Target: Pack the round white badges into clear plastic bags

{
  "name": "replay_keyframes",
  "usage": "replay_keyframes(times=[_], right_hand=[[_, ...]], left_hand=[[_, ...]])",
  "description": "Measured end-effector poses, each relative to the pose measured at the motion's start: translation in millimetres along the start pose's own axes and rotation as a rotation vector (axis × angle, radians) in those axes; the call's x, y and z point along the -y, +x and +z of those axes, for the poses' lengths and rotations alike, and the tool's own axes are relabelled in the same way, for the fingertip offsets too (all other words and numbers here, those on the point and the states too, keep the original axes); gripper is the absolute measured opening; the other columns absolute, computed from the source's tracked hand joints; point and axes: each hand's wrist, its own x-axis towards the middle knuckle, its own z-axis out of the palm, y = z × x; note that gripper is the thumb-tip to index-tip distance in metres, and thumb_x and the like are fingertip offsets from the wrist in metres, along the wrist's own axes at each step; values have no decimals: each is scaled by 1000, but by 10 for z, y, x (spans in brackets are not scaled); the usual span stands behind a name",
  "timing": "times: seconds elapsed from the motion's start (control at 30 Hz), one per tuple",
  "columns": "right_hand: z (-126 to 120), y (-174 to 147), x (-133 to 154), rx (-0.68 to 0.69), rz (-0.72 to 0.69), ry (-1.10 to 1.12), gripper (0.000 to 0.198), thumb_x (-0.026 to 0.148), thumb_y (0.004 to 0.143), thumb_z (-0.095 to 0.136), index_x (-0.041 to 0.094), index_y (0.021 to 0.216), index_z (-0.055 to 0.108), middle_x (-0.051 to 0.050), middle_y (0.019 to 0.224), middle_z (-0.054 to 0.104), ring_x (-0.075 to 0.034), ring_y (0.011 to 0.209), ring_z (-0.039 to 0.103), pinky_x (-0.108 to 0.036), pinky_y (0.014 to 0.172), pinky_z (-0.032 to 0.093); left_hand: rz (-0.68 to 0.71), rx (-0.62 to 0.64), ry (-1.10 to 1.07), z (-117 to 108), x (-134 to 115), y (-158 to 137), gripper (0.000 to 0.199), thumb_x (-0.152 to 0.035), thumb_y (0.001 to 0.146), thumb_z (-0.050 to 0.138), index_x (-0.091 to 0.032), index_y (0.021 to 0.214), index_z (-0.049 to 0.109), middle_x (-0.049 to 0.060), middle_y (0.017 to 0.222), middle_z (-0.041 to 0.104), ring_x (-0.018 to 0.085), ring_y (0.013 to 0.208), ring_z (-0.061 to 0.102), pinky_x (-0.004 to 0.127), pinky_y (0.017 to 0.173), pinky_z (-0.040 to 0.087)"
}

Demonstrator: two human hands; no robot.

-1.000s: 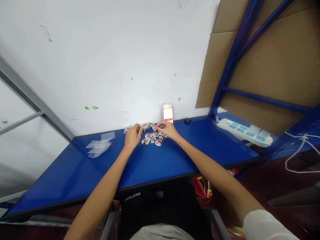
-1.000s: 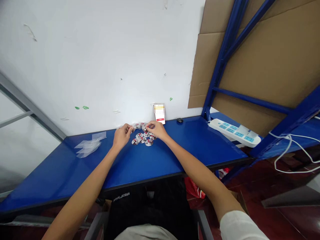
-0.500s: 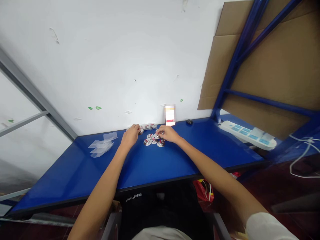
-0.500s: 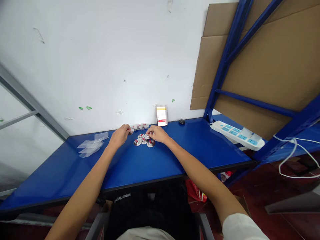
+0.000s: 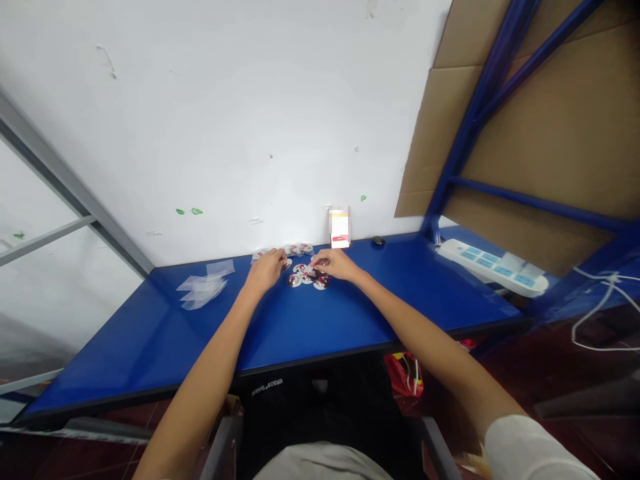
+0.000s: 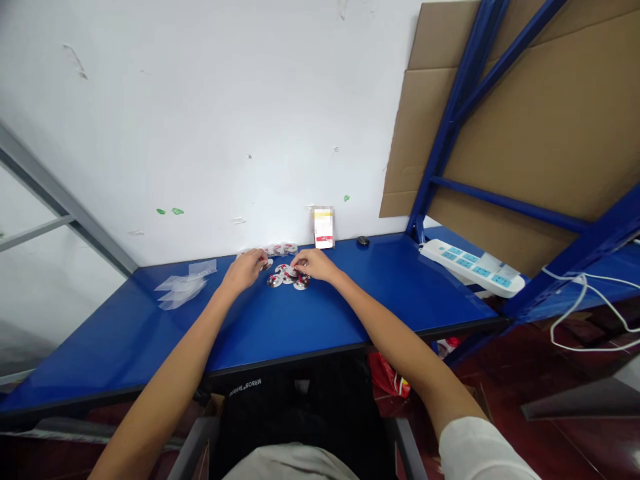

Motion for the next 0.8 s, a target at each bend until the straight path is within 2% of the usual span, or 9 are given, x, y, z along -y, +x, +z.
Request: replay_keyframes(times=[0.27,0.5,0.8], right_hand=[[-59,-18,2,18,60,41,21,10,88,73,20,100,86,-5,99,82,-17,78,74,-26,74,55],[-105,-20,62,49,36,-62,19,10,88,75,20,100,86,-5,97,82,-17,80,73,-25,76,53],[-119,-19,38,51,10,-67,22,10,88,74,22,102,86,-4,99,82,-18,84,75,-26,78,54]], left_hand=[[17,-10,-21,15,0,-5,16,-21,103,49,-24,99,64,9,106,73,26,97,67,36,84,46],[16,-4,-17,19,-2,-6,17,-20,103,50,-24,99,66,9,105,74,27,97,68,36,84,47],[-1,28,-46,10,-29,-19,17,-20,102,52,-24,103,69,10,107,76,27,100,69,37,88,49]])
